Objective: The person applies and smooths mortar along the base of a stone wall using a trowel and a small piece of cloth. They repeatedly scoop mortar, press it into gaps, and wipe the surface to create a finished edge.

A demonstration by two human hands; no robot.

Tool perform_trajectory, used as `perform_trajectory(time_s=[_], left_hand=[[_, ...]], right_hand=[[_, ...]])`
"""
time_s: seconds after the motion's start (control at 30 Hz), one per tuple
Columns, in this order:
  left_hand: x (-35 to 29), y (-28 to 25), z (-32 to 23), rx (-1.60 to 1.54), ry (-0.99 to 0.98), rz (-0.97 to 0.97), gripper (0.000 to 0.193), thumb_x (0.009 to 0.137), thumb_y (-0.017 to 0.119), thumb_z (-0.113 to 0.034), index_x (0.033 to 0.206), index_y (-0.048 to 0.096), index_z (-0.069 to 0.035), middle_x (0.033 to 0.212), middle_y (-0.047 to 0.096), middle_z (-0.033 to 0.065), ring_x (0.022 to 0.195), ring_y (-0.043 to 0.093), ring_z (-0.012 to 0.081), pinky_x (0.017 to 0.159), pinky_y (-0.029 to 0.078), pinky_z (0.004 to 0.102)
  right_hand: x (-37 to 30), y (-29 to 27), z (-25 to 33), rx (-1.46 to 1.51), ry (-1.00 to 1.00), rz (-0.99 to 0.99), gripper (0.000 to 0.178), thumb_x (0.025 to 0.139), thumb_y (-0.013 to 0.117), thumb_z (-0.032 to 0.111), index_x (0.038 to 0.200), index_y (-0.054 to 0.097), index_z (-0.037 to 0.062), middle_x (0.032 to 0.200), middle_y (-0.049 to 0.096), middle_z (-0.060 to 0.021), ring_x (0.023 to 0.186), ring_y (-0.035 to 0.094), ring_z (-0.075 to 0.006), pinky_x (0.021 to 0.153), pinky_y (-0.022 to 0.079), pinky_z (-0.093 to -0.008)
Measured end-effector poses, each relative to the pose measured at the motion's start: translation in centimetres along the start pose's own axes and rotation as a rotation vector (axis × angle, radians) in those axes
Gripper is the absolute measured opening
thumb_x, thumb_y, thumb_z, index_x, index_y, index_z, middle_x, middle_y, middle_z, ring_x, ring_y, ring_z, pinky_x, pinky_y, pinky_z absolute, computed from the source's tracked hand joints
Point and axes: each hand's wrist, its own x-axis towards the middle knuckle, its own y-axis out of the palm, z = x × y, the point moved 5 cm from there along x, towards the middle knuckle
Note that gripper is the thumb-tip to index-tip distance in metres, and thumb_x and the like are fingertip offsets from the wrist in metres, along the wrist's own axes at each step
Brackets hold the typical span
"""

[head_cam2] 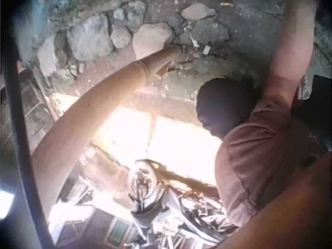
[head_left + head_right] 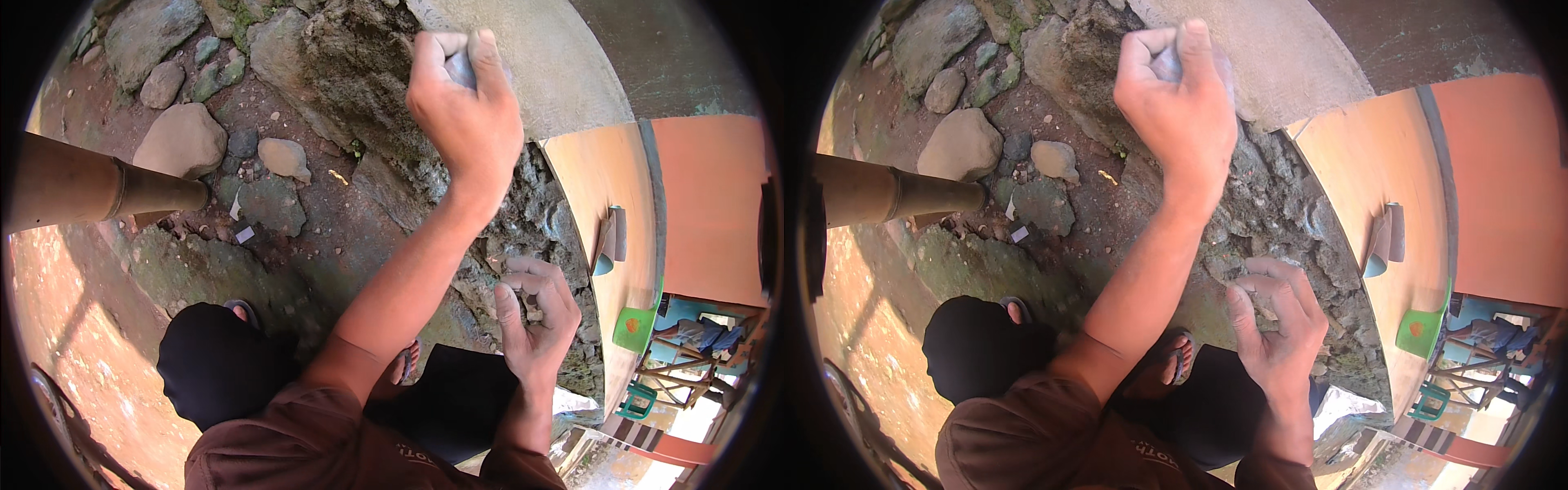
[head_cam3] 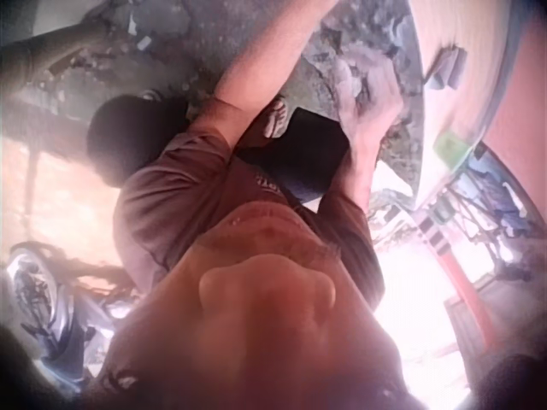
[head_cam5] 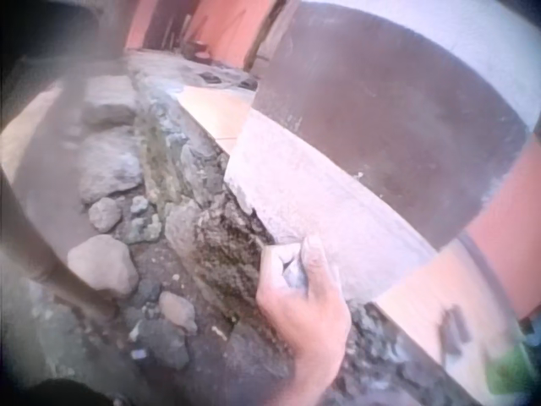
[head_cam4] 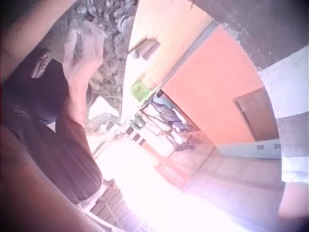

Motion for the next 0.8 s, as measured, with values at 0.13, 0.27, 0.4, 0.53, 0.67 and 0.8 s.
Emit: perform_trajectory(time_s=[0.13, 0.27, 0.4, 0.53, 0.67, 0.8], left_hand=[[4.9, -0.6, -1.7, 0.024, -0.329, -0.064, 0.020, 0.100, 0.063, -0.005, 0.084, 0.057, 0.005, 0.071, 0.062, 0.0069, 0.060, 0.054, 0.0147, 0.056, 0.044, 0.0331], [-1.7, -0.2, 2.0, -0.137, -0.320, 0.064, 0.019, 0.103, 0.062, -0.010, 0.092, 0.050, 0.000, 0.068, 0.060, 0.0065, 0.049, 0.054, 0.0084, 0.039, 0.043, 0.0242], [-2.9, 0.3, 0.9, -0.119, -0.179, 0.071, 0.019, 0.102, 0.063, -0.011, 0.093, 0.051, 0.000, 0.065, 0.059, 0.0057, 0.049, 0.055, 0.0086, 0.038, 0.043, 0.0246], [4.4, -0.4, 0.1, 0.065, -0.286, -0.042, 0.018, 0.099, 0.065, -0.007, 0.086, 0.058, 0.004, 0.072, 0.063, 0.0088, 0.060, 0.055, 0.0155, 0.055, 0.046, 0.0329], [1.0, -0.3, 0.3, -0.105, -0.177, 0.001, 0.019, 0.102, 0.064, -0.011, 0.095, 0.051, 0.001, 0.069, 0.058, 0.0049, 0.050, 0.052, 0.0071, 0.041, 0.040, 0.0261], [-3.7, 0.2, 1.0, -0.048, -0.061, 0.084, 0.021, 0.103, 0.063, -0.012, 0.093, 0.050, 0.000, 0.067, 0.057, 0.0034, 0.051, 0.051, 0.0057, 0.041, 0.039, 0.0244]], right_hand=[[-0.2, -0.2, 0.8, 0.023, -0.018, -0.021, 0.013, 0.085, 0.080, 0.008, 0.093, 0.071, 0.0019, 0.105, 0.072, -0.0149, 0.095, 0.071, -0.0295, 0.084, 0.056, -0.0368], [-0.2, 0.0, 0.1, 0.011, -0.050, -0.028, 0.013, 0.085, 0.080, 0.008, 0.093, 0.071, 0.0025, 0.104, 0.072, -0.0156, 0.093, 0.071, -0.0313, 0.083, 0.056, -0.0377], [0.2, 0.5, 0.3, 0.020, -0.039, -0.001, 0.013, 0.085, 0.079, 0.007, 0.093, 0.070, 0.0022, 0.105, 0.071, -0.0155, 0.092, 0.071, -0.0314, 0.082, 0.056, -0.0375], [0.2, 0.1, 1.3, 0.033, -0.092, -0.027, 0.013, 0.085, 0.079, 0.007, 0.093, 0.070, 0.0023, 0.105, 0.072, -0.0145, 0.092, 0.071, -0.0315, 0.082, 0.056, -0.0373], [0.4, 0.0, 0.4, 0.007, -0.095, -0.013, 0.013, 0.085, 0.079, 0.007, 0.093, 0.070, 0.0026, 0.105, 0.072, -0.0139, 0.092, 0.071, -0.0309, 0.083, 0.056, -0.0373], [0.7, 0.7, 0.6, 0.050, -0.029, 0.014, 0.012, 0.087, 0.076, 0.008, 0.091, 0.069, 0.0005, 0.105, 0.073, -0.0159, 0.095, 0.071, -0.0295, 0.087, 0.054, -0.0370]])
